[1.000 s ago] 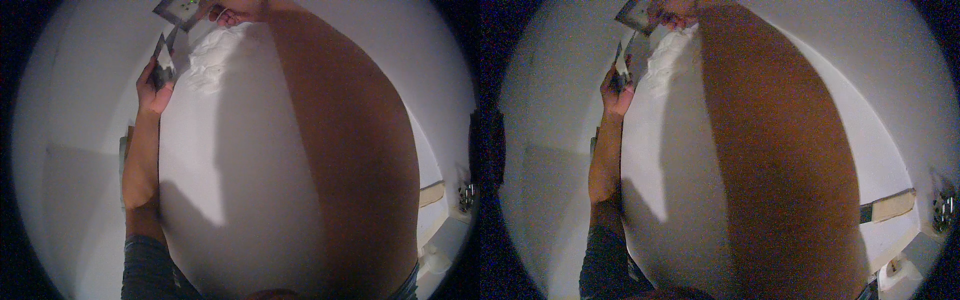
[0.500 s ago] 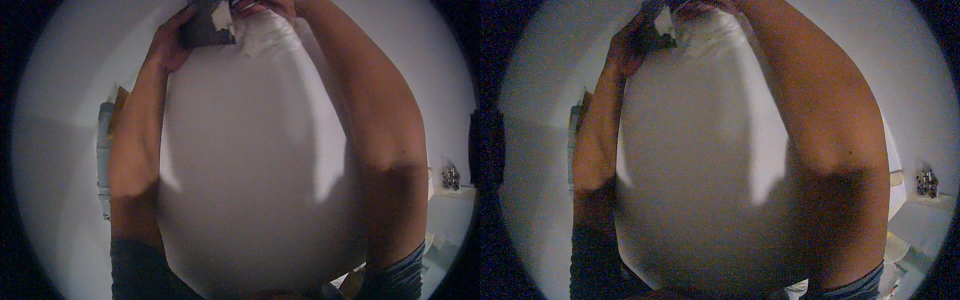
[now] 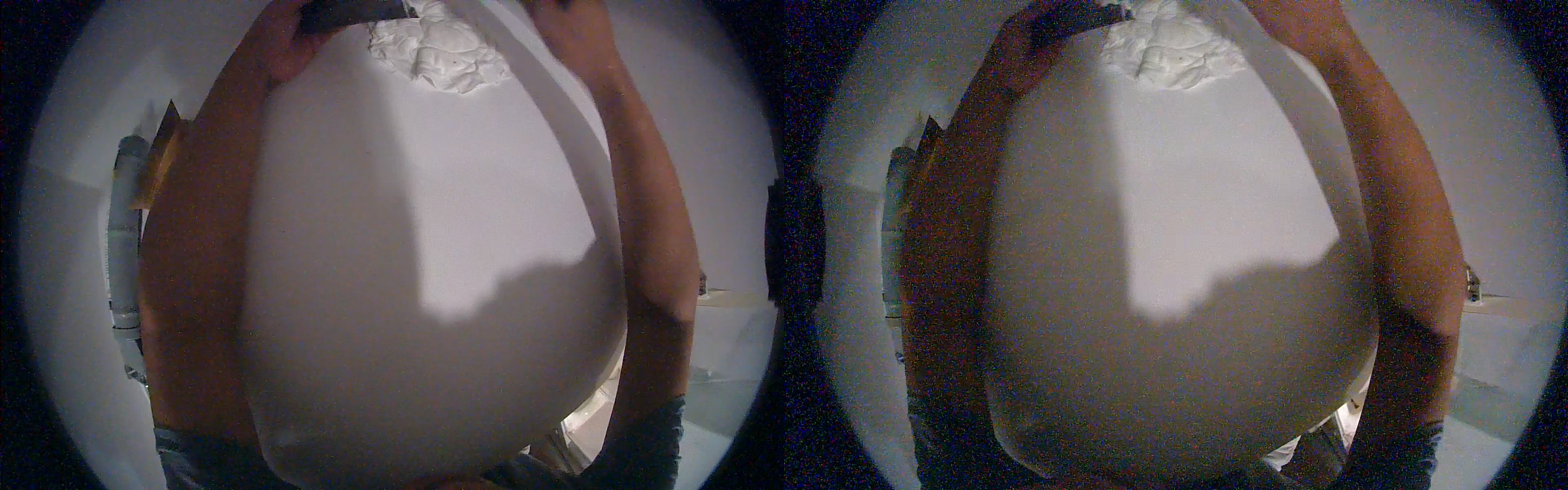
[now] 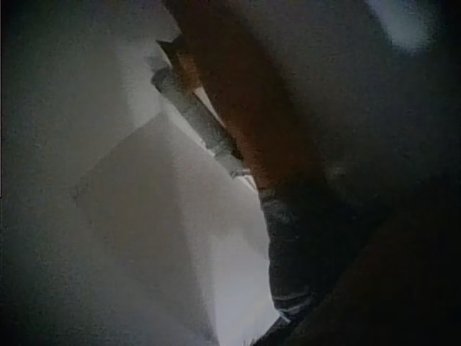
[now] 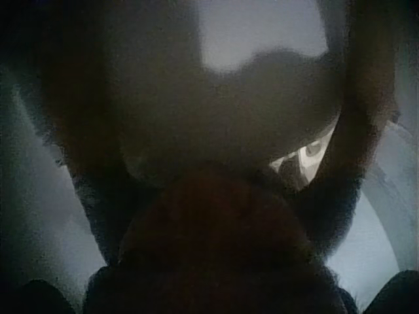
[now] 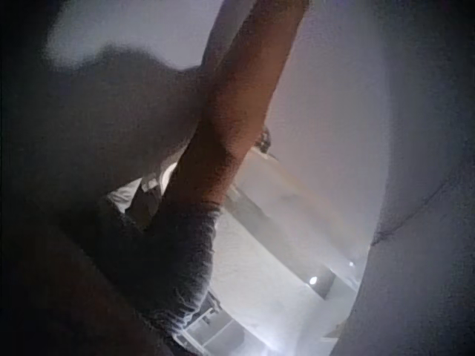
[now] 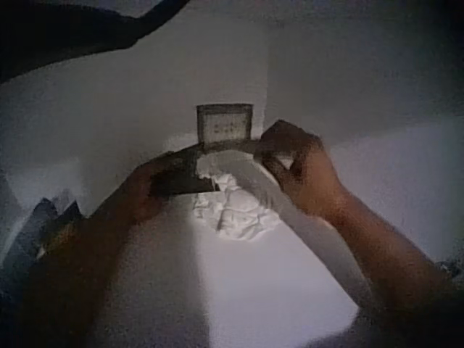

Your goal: The person uses two putty knives to apply and smooth a white joint compound into a corner of a white wall. They repeatedly scrape excess material from one knife onto the other and spread the compound along the corner seam. The person briefly pauses to wipe the tools on a white cloth before resuming application.

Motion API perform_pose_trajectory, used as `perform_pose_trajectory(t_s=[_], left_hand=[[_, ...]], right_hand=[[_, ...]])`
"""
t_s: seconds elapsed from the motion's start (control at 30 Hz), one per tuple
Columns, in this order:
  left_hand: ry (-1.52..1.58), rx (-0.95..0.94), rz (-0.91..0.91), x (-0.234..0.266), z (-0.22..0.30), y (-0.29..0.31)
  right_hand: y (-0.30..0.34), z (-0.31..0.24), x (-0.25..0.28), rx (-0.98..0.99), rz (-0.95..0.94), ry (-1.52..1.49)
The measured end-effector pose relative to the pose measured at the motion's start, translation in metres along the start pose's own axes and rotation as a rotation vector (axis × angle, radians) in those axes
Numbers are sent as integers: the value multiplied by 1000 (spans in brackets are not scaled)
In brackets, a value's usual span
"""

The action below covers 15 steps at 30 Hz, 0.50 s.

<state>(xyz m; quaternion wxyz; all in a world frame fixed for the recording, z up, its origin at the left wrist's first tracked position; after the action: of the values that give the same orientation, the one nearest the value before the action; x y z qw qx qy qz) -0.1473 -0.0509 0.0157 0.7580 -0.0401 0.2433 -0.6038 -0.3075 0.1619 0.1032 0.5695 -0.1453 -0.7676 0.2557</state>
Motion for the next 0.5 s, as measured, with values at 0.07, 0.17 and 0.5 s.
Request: perform_pose_trajectory(t_s=[0.07, 0.17, 0.5], left_hand=[[-17, -5, -11, -6, 3, -1], [-16, -24, -24, -2, 6, -4], [39, -21, -6, 11, 0, -8]], right_hand=[[8, -10, -10, 173, 0, 300], [7, -23, -22, 341, 71, 614], [13, -33, -28, 270, 3, 759]])
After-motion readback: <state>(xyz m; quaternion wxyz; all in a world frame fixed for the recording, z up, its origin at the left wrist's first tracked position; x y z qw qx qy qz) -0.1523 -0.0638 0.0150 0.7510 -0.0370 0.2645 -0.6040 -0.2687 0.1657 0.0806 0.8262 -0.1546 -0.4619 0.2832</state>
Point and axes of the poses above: each hand's wrist, its own y-axis away from the middle knuckle, its own x-axis out of the back of the hand, z = x × y, the point moved 4 cm from there along -y, towards the middle knuckle, and after that the axes turned 10 degrees about -z, right-handed, at the moved point
